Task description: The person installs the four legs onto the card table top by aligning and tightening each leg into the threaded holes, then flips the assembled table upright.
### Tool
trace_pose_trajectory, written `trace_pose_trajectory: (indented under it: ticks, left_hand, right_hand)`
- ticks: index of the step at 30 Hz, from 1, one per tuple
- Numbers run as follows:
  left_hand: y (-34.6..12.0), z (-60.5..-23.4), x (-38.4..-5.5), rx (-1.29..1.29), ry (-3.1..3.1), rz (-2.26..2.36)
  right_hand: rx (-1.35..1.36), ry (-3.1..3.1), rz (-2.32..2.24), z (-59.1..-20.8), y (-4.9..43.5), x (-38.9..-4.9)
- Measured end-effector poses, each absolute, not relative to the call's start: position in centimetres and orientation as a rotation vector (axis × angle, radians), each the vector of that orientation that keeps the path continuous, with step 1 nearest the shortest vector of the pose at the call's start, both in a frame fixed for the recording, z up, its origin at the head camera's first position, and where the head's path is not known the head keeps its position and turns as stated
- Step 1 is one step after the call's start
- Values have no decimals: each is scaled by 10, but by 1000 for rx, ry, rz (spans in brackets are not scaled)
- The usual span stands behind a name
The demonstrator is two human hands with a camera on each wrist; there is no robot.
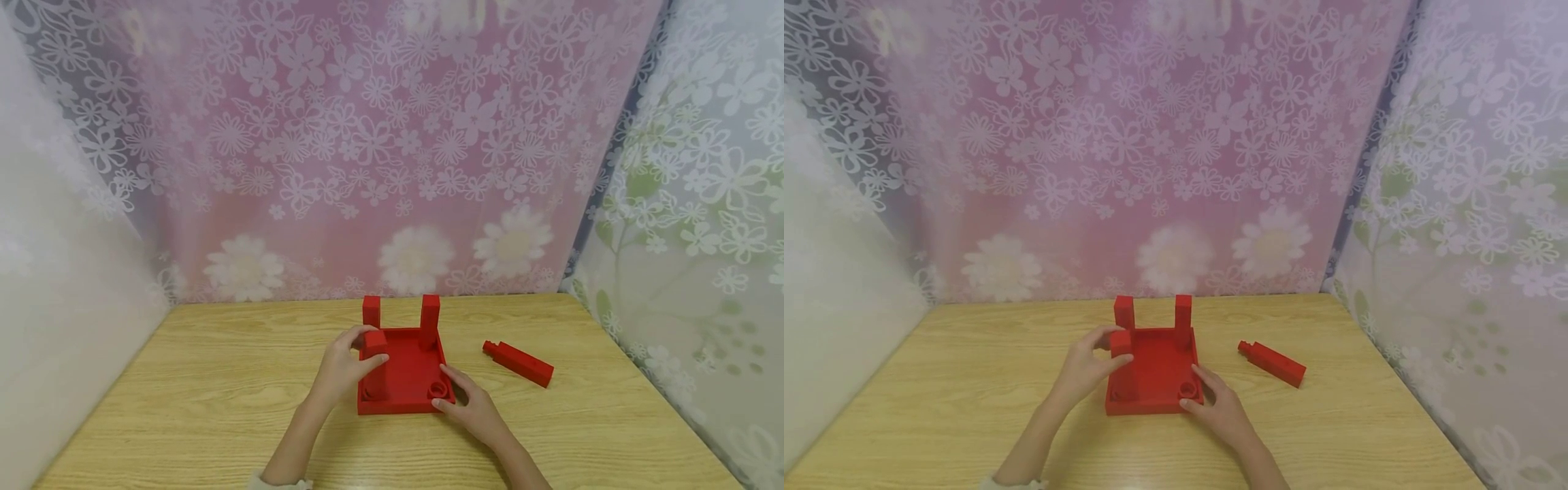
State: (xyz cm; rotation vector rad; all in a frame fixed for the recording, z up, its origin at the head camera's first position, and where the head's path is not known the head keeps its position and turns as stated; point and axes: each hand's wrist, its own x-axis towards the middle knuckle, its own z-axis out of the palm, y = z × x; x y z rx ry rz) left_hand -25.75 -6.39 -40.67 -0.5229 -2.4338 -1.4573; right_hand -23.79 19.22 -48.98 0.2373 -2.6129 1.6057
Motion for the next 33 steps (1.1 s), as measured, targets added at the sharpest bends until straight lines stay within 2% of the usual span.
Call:
trace_pose_trajectory:
  ticks: [15,33]
  left_hand:
    - [-70,-405,-256,-452,-2472,-1488]
    - [-64,-413,-256,-578,-2506,-1393]
  right_hand:
    - [220,-2643,1573,-489,191,-238]
    - [272,-2609,1584,-493,193,-239]
